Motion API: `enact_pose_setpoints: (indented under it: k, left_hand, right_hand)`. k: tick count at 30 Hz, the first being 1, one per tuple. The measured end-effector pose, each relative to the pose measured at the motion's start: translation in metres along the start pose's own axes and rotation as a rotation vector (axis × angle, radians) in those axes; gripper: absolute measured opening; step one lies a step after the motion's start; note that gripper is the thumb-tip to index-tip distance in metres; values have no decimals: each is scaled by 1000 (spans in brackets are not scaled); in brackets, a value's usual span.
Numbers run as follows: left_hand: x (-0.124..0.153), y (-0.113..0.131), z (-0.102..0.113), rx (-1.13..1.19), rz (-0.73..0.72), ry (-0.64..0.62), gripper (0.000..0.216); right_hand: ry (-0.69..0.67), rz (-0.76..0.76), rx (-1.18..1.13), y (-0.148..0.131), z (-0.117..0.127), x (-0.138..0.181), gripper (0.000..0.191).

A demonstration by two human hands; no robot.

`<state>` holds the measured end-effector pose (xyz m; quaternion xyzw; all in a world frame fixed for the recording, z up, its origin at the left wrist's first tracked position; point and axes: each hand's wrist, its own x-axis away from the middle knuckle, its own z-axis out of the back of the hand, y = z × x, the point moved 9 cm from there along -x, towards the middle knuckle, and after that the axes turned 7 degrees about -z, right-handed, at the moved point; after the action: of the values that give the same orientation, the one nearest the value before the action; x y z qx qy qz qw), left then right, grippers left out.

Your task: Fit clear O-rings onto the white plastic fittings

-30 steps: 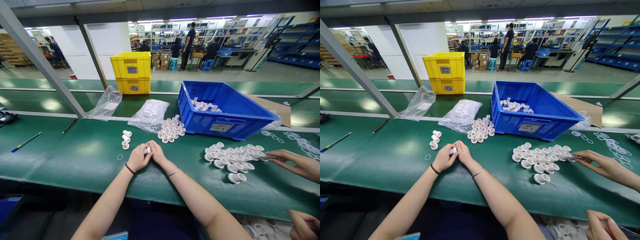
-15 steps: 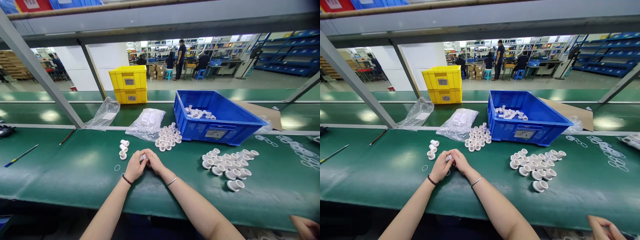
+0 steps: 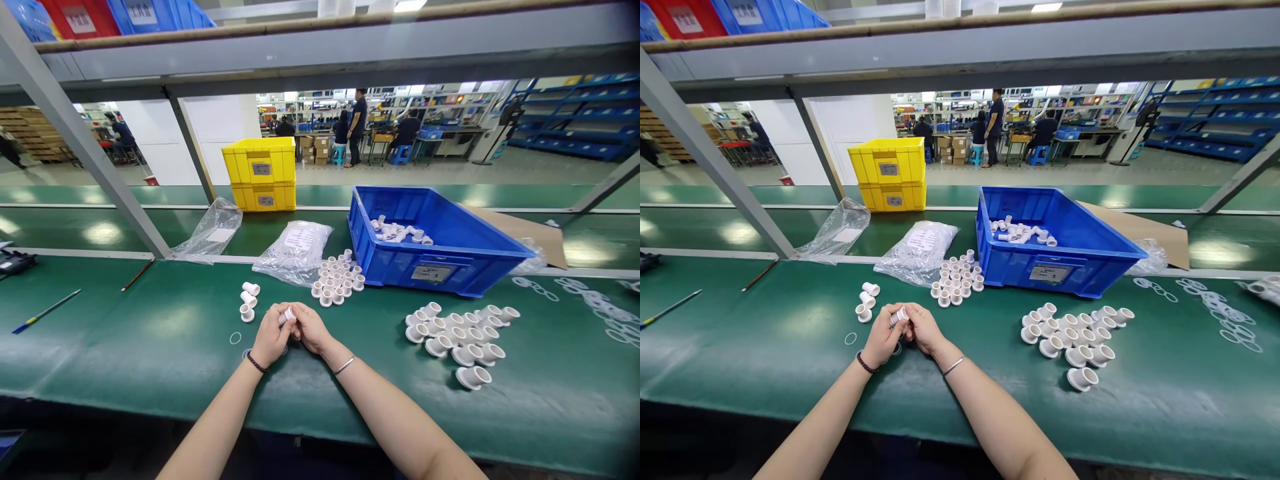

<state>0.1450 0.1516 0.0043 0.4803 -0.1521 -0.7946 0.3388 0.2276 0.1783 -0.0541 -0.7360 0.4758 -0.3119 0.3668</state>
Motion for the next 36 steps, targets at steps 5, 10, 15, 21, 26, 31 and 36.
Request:
enact_pose_setpoints:
  k: [5, 10, 15, 21, 26, 31, 36]
  left_hand:
    - [1, 1, -2, 37, 3, 26, 25]
    - [1, 3, -3, 75, -5, 41, 27]
    - [3, -3, -3, 219, 48, 60, 31]
    - [8, -13, -3, 373, 171, 124, 37]
    - [9, -24, -6, 480, 325, 171, 40]
    - [12, -50, -17, 692, 542, 207, 40]
    - [12, -54, -18, 790, 590, 228, 41]
  right_hand:
    - [2, -53, -80, 0, 0, 2, 45]
    - [-17, -80, -135, -4, -3, 4, 45]
    - [-24, -73, -142, -6, -2, 4, 42]
    - [-25, -106, -144, -8, -5, 7, 44]
    - [49, -137, -107, 0, 1, 5, 44]
    - [79, -76, -7, 7, 2, 1, 52]
    - [144, 97, 215, -6, 2, 5, 44]
